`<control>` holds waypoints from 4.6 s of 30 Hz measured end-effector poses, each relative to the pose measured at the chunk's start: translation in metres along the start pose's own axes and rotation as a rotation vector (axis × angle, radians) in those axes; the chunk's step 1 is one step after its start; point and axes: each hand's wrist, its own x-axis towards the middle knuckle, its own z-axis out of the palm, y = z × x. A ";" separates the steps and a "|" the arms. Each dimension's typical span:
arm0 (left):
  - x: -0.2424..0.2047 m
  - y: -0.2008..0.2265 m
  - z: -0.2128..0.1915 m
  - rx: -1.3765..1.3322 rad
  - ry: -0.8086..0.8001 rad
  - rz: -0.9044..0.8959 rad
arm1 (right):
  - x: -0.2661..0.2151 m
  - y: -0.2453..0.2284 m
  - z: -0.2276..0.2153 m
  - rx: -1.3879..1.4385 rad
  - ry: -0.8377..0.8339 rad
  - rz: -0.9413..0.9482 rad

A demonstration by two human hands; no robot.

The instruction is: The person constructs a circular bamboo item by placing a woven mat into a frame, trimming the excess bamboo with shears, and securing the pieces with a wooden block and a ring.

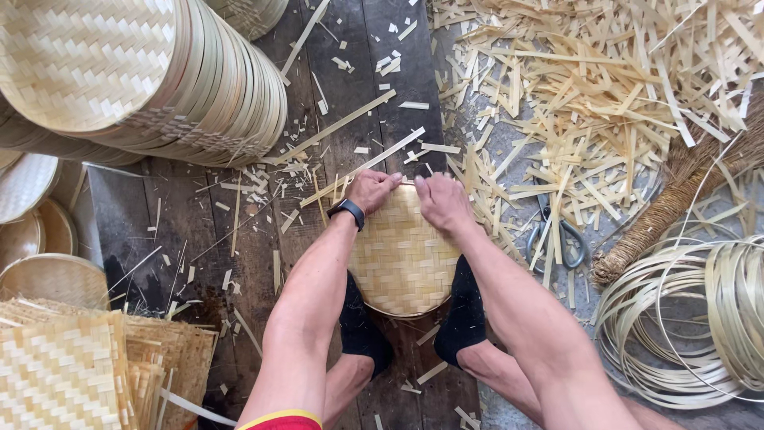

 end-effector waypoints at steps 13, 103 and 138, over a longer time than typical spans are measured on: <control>-0.023 -0.056 -0.010 -0.028 0.241 0.025 | 0.023 -0.003 -0.003 0.130 -0.224 0.134; -0.194 0.064 0.091 0.701 0.149 0.169 | -0.124 0.162 -0.042 -0.681 0.123 -0.213; -0.190 0.052 0.064 0.909 -0.157 0.476 | -0.106 0.164 -0.025 -0.600 -0.164 -0.088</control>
